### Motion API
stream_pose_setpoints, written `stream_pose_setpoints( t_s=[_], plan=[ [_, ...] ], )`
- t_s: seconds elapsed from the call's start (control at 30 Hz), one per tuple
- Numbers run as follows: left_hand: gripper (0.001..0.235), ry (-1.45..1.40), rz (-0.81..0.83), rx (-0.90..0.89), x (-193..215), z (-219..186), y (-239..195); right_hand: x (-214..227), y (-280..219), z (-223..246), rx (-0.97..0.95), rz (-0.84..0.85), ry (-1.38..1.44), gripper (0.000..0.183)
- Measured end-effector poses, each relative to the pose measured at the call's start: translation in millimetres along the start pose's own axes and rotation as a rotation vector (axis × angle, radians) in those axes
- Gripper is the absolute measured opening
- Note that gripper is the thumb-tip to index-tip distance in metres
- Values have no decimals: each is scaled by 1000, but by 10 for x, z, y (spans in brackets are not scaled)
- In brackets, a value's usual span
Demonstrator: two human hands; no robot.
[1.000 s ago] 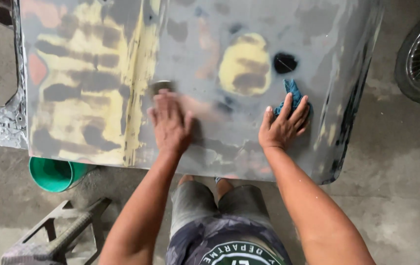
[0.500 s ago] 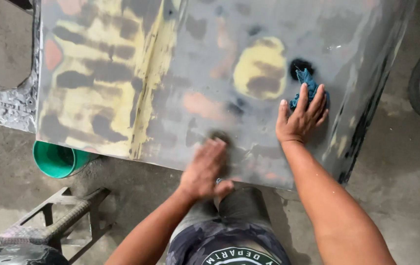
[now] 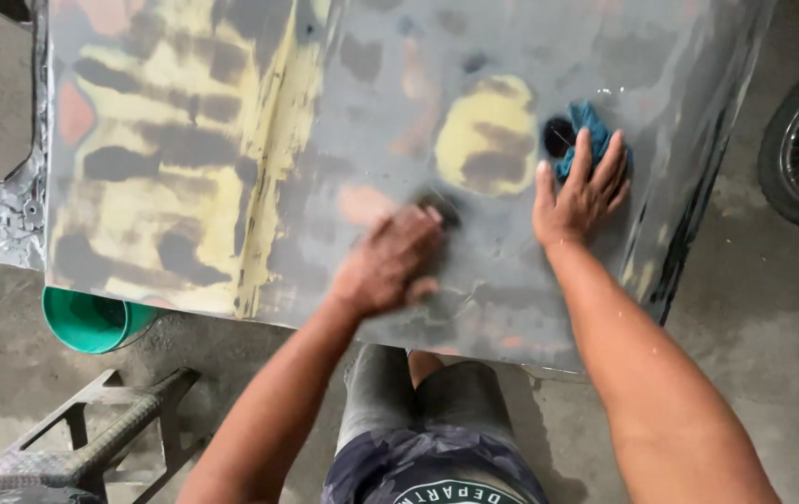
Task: Sanding a car body panel with a sanding block and wiping it with a cloth.
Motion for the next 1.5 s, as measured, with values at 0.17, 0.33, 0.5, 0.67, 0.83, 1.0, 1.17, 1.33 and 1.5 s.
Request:
stream_pose_setpoints(
  t_s=[0.17, 0.33, 0.5, 0.67, 0.83, 1.0, 1.17, 1.33, 1.5],
  plan=[
    [83, -52, -278, 530, 490, 720, 179, 58, 130, 84, -12, -36, 7, 72],
    [88, -101, 35, 39, 262, -57, 432, 190, 155, 190, 34, -99, 9, 74],
    [85, 35, -292, 395, 798, 956, 437, 167, 79, 151, -5, -84, 3, 73],
    [99, -141, -142, 64, 535, 47, 789, 190, 119, 161, -18, -91, 2, 73],
    [95, -160, -47, -108, 495, 368, 959, 161, 108, 128, -30, -84, 4, 73],
    [94, -24, -202, 412, 1134, 720, 1018, 185, 146, 204, -39, -77, 4, 71],
    [93, -90, 159, -80, 573, 86, 1140, 168, 127, 142, -51, -51, 11, 68],
    [79, 147, -168, 310, 1006, 964, 1322, 166, 118, 161, -59, -46, 30, 66],
    [92, -10, 167, -250, 536, -302, 1268, 157, 128, 153, -59, -43, 31, 66]
  ],
)
Point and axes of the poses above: each hand's wrist, its own y-axis towards the middle knuckle, its own x-axis out of the back of the hand, z = x × y, the point moved 10 cm from there along y, towards the middle knuckle, and after that the axes turned 11 degrees about z, right-handed, at the moved point
